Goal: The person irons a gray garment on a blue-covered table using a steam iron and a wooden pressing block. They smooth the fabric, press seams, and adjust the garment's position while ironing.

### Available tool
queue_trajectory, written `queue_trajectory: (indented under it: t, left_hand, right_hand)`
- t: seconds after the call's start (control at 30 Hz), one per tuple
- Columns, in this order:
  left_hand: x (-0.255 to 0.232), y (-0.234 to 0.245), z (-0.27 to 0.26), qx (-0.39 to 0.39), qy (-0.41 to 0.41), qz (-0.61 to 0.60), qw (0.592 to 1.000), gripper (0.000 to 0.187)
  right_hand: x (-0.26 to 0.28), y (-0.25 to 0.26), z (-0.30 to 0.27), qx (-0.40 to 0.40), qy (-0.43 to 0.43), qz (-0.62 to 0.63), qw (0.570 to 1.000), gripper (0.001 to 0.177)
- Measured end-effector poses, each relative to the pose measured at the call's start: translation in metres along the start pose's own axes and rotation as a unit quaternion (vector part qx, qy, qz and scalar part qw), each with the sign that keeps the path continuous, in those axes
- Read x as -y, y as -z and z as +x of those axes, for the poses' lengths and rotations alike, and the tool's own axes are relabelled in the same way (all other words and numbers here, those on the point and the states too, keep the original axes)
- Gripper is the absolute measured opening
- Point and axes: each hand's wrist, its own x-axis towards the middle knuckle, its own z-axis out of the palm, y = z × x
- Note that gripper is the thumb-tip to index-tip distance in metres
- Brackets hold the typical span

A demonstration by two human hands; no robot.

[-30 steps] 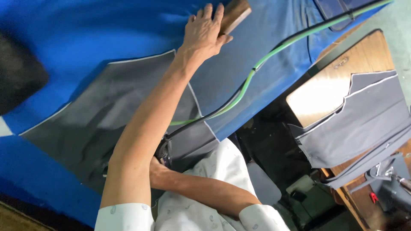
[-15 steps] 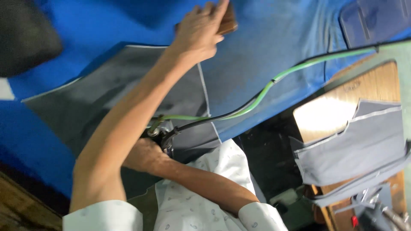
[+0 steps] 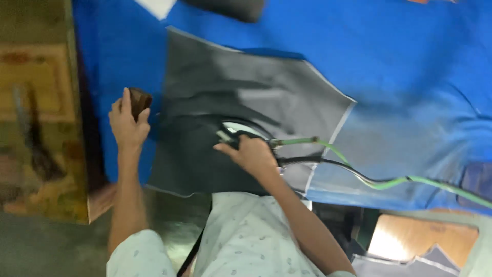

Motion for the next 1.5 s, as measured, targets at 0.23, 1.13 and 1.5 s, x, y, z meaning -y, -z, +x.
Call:
queue_trajectory:
  t: [0.23, 1.13, 1.5]
  left_hand:
    - [0.081, -0.043, -0.07, -0.052, 0.121, 0.101, 0.986, 0.076]
    - [0.031, -0.049, -0.047, -0.16, 0.056, 0.212, 0.962, 0.062]
    - [-0.128, -0.157, -0.054, 0.087, -0.053, -0.044, 0.994, 0.042]
  right_hand:
    - [0.003, -0.022, -0.002, -0.055, 0.074, -0.105, 0.99, 0.098]
    - [-0.02, -0.025, 0.002, -0.086, 0.013, -0.18, 0.98, 0.08]
    - [-0.089, -0.054, -0.019, -0.091, -0.05, -0.145, 0.984, 0.071]
